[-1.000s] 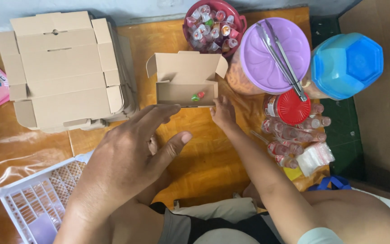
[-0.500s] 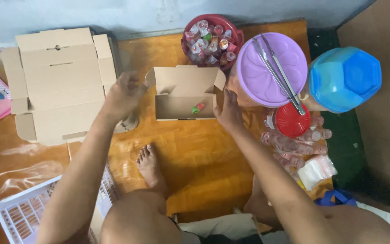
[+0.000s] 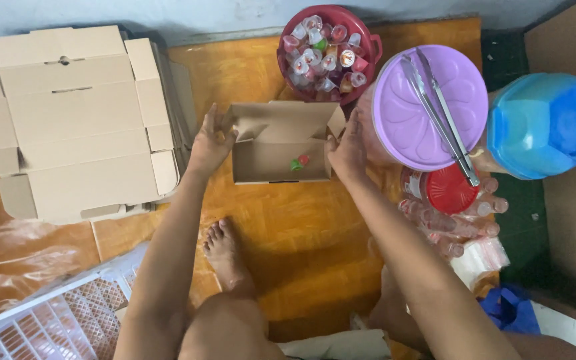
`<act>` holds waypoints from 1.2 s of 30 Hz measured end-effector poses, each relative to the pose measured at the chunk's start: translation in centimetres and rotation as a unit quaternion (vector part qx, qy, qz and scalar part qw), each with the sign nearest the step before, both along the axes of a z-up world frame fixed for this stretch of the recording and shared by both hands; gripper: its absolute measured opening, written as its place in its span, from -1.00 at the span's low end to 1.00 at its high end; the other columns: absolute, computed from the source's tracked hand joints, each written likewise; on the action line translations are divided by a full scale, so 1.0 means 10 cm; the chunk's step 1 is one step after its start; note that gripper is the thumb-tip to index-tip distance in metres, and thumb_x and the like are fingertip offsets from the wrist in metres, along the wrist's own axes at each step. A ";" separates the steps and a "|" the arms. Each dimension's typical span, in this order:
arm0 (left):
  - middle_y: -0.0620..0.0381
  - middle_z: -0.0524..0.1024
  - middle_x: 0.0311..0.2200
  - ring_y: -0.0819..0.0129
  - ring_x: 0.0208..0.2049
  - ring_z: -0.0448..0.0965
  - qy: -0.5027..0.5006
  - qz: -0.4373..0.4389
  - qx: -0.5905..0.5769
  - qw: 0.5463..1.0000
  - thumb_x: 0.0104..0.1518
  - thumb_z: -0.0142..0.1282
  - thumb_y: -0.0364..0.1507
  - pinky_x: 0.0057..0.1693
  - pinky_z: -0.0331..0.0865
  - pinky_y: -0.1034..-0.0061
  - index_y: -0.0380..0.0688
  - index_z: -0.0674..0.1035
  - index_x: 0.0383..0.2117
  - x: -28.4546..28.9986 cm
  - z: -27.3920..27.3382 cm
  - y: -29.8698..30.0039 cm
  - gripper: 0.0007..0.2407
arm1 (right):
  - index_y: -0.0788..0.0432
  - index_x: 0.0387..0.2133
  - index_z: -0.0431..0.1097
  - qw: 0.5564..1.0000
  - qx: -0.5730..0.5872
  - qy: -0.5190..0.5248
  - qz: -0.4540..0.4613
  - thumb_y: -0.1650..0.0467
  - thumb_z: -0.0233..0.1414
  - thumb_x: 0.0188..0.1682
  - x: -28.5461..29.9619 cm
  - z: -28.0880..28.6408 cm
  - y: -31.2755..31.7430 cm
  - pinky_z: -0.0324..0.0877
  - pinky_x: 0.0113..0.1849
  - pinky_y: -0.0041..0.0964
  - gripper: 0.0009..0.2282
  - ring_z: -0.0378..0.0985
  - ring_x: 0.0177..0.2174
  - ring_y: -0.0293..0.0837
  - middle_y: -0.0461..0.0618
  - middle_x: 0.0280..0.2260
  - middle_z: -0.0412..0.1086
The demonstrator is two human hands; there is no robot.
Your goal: The person folds a cardboard box by hand and places small jelly containers into it using tongs and by hand.
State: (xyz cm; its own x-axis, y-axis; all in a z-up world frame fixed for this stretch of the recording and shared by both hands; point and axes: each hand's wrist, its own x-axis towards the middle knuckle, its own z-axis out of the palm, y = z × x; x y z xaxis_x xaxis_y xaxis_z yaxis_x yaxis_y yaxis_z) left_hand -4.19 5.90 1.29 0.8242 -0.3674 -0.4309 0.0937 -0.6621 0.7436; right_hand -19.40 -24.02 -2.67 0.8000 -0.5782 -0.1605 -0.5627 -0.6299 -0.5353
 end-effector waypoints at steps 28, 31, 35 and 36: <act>-0.12 0.28 0.16 -0.11 0.28 0.22 0.072 0.141 -0.348 0.924 0.13 -0.14 -0.13 0.32 0.09 -0.03 0.03 0.32 0.14 -0.63 1.23 0.12 -0.55 | 0.40 0.07 0.27 1.000 0.028 0.004 -0.002 0.21 -0.11 0.12 -0.31 1.79 0.37 0.46 -0.09 0.20 -0.55 0.53 -0.07 0.33 0.48 -0.14 0.45; 0.04 0.29 0.17 0.05 0.31 0.22 0.130 0.113 -0.360 0.917 0.13 -0.27 -0.20 0.24 0.20 0.04 0.00 0.34 0.10 -0.46 1.69 0.15 -0.59 | 0.44 0.11 0.23 0.999 0.042 -0.010 -0.016 0.19 -0.10 0.11 -0.44 2.61 0.33 0.39 0.01 0.21 -0.49 0.47 0.00 0.37 0.53 -0.06 0.42; 0.16 0.34 0.00 0.21 0.12 0.33 0.106 0.134 -0.285 0.943 0.14 -0.12 -0.41 0.03 0.40 0.29 -0.01 0.43 0.00 -0.74 2.65 -0.21 -0.71 | 0.39 0.02 0.31 1.000 0.026 -0.013 -0.005 0.12 -0.09 0.10 -0.72 3.14 -0.06 0.36 0.01 0.22 -0.48 0.46 -0.01 0.37 0.47 -0.12 0.45; 0.16 0.34 0.00 0.21 0.12 0.33 0.100 0.134 -0.288 0.943 0.14 -0.12 -0.41 0.03 0.40 0.29 -0.01 0.43 0.00 -0.81 2.64 -0.25 -0.71 | 0.39 0.02 0.31 1.000 0.024 -0.019 -0.004 0.12 -0.09 0.10 -0.77 3.17 -0.15 0.36 0.01 0.22 -0.48 0.46 -0.01 0.37 0.47 -0.12 0.45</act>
